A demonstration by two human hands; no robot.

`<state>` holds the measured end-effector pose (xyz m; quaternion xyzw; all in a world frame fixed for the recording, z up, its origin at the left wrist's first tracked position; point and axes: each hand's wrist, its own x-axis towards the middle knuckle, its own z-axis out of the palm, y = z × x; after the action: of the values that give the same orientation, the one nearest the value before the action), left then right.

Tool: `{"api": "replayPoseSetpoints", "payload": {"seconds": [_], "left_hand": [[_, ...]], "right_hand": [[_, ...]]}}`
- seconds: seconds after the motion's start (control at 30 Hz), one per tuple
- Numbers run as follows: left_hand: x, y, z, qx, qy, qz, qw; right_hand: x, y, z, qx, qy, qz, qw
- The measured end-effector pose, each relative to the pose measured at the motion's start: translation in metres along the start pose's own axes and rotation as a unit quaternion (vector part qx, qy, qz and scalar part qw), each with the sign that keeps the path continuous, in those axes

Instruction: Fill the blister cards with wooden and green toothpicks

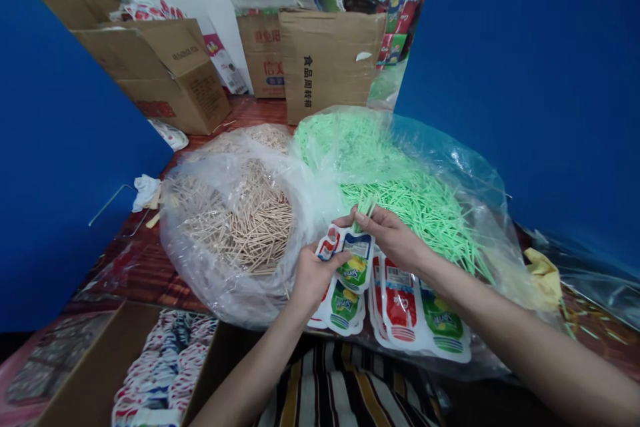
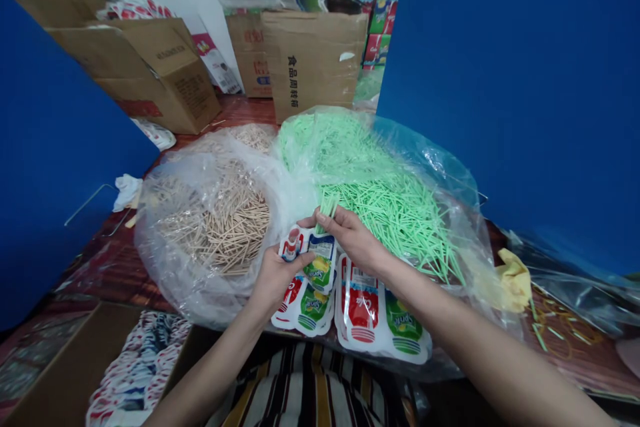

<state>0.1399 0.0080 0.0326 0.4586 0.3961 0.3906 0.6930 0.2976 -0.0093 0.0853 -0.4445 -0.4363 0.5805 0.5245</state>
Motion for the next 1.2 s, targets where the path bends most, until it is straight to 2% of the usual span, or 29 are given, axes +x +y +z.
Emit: {"api": "replayPoseSetpoints", "payload": {"seconds": [0.1, 0.17, 0.3, 0.43, 0.67, 0.77, 0.83, 0.93, 1.1, 1.2], "left_hand": [[0.001, 0.002, -0.001, 0.016, -0.008, 0.008, 1.000], [0.000, 0.004, 0.000, -0.009, -0.012, -0.002, 1.000], [-0.001, 0.007, 0.002, -0.064, -0.012, -0.016, 0.998], [-0.001, 0.007, 0.001, -0.058, 0.007, -0.027, 0.998], [-0.001, 0.006, 0.000, -0.051, 0.010, -0.023, 0.998], [-0.002, 0.007, 0.000, -0.053, 0.016, -0.029, 0.998], [-0.003, 0.007, -0.001, -0.059, 0.016, -0.028, 0.998], [-0.005, 0.009, -0.004, -0.066, 0.005, -0.019, 0.998], [-0.005, 0.010, -0.010, -0.091, 0.001, -0.013, 0.996], [-0.005, 0.012, -0.012, -0.095, 0.001, -0.002, 0.996]], "right_hand": [[0.001, -0.003, -0.001, 0.034, -0.015, 0.037, 0.999], [0.001, -0.006, -0.001, 0.037, -0.016, 0.035, 0.999], [-0.001, -0.008, 0.002, 0.007, -0.024, 0.007, 1.000], [-0.004, -0.005, 0.004, -0.033, -0.021, -0.016, 0.999], [-0.004, -0.008, 0.009, -0.014, 0.005, -0.090, 0.996], [-0.006, -0.010, 0.008, -0.077, 0.021, -0.124, 0.989], [-0.009, -0.010, 0.006, -0.191, 0.012, -0.141, 0.971], [-0.013, -0.007, 0.001, -0.361, -0.036, -0.161, 0.918], [-0.017, 0.003, -0.003, -0.418, -0.003, -0.214, 0.883], [-0.017, 0.008, -0.003, -0.446, -0.017, -0.235, 0.863]]}}
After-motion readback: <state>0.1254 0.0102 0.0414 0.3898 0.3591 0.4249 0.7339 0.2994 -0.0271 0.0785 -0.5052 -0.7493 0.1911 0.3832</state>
